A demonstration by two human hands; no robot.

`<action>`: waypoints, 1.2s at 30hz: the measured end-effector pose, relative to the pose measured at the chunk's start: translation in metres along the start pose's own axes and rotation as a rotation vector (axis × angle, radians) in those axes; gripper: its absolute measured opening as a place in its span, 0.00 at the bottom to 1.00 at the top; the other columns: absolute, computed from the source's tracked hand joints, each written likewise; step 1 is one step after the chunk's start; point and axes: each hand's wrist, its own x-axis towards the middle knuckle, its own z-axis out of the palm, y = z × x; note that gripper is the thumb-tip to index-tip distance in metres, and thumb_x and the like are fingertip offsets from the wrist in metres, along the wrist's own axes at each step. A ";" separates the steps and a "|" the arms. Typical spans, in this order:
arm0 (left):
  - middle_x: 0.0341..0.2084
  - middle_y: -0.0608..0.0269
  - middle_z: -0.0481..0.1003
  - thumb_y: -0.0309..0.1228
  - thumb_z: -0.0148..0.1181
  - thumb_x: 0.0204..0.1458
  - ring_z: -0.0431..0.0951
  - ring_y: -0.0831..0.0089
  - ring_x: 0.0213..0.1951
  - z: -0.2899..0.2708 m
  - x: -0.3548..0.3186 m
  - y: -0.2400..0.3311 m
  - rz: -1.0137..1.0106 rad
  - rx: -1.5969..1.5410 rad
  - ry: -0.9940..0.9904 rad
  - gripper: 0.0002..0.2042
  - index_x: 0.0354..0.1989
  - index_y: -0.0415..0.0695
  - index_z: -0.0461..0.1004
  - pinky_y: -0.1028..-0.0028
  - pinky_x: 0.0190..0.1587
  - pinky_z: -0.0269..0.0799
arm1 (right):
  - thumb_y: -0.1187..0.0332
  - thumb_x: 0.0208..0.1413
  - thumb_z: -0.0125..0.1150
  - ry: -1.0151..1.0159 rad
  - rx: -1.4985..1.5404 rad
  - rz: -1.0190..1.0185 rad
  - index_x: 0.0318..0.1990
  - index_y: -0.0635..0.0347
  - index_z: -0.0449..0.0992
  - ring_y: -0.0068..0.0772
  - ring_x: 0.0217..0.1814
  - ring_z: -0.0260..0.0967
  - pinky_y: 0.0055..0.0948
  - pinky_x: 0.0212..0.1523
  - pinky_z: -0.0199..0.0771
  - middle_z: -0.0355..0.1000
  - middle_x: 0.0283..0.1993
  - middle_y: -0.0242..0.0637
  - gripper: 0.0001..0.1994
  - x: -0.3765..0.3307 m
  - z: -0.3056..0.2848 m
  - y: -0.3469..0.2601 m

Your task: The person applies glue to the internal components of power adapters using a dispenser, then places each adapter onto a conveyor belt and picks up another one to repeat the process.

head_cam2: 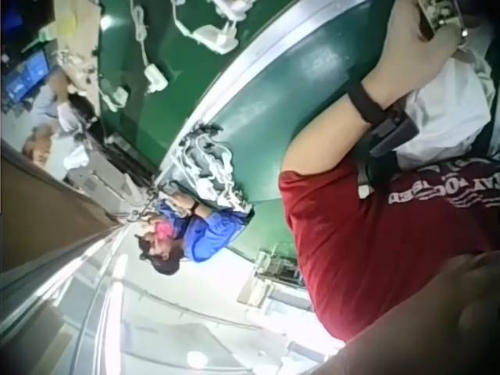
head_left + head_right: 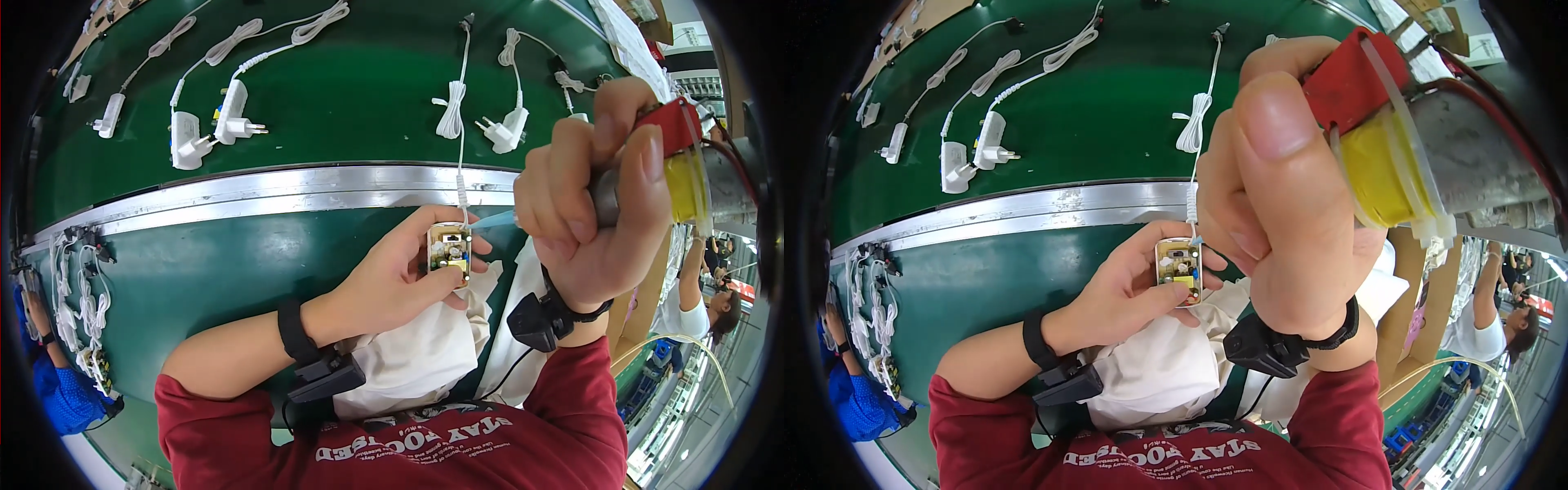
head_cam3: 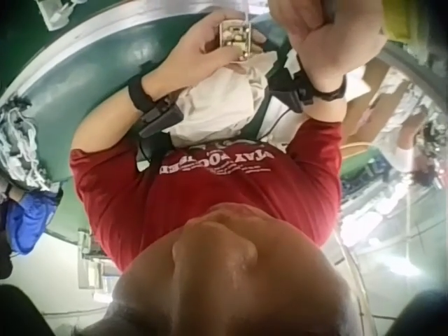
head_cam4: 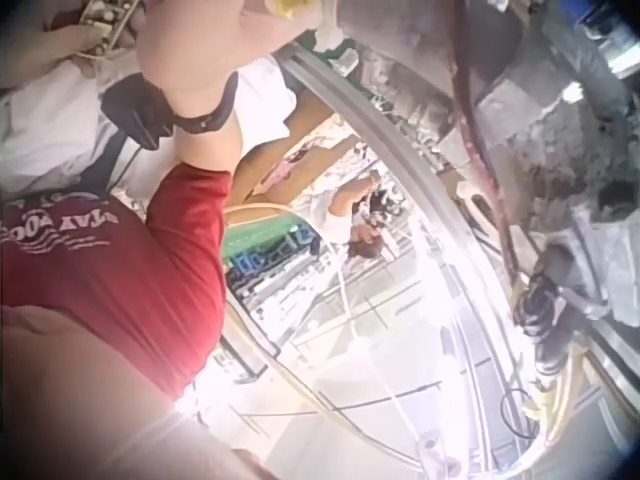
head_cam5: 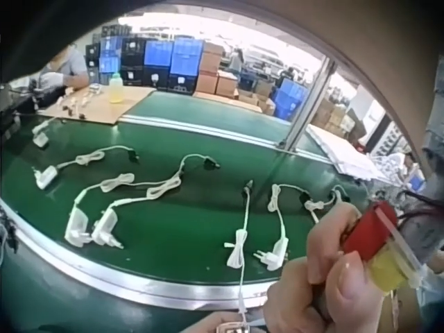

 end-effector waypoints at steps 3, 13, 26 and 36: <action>0.51 0.53 0.66 0.20 0.45 0.55 0.70 0.67 0.52 -0.004 -0.003 0.004 0.016 -0.038 0.009 0.22 0.59 0.45 0.52 0.70 0.42 0.77 | 0.52 0.65 0.35 -0.012 -0.013 -0.012 0.36 0.54 0.55 0.15 0.09 0.42 0.18 0.11 0.44 0.50 0.12 0.25 0.14 0.001 0.008 0.004; 0.50 0.55 0.66 0.17 0.44 0.54 0.70 0.69 0.51 -0.007 -0.008 0.010 -0.002 -0.113 0.019 0.22 0.57 0.42 0.54 0.70 0.45 0.77 | 0.54 0.65 0.35 -0.092 -0.047 -0.036 0.38 0.54 0.55 0.15 0.09 0.44 0.18 0.11 0.45 0.51 0.12 0.25 0.14 0.005 0.008 0.005; 0.50 0.55 0.67 0.20 0.43 0.54 0.70 0.68 0.51 -0.030 -0.014 0.021 -0.011 -0.199 0.155 0.19 0.56 0.42 0.57 0.67 0.45 0.77 | 0.52 0.64 0.36 0.044 0.298 0.110 0.39 0.54 0.54 0.16 0.08 0.46 0.18 0.11 0.47 0.52 0.12 0.25 0.15 -0.002 0.045 0.002; 0.51 0.53 0.67 0.22 0.43 0.55 0.70 0.66 0.52 -0.035 -0.020 0.023 0.008 -0.212 0.158 0.19 0.56 0.42 0.57 0.66 0.47 0.76 | 0.52 0.64 0.37 0.047 0.230 0.134 0.42 0.56 0.54 0.16 0.08 0.46 0.18 0.11 0.47 0.52 0.12 0.25 0.16 -0.001 0.053 0.004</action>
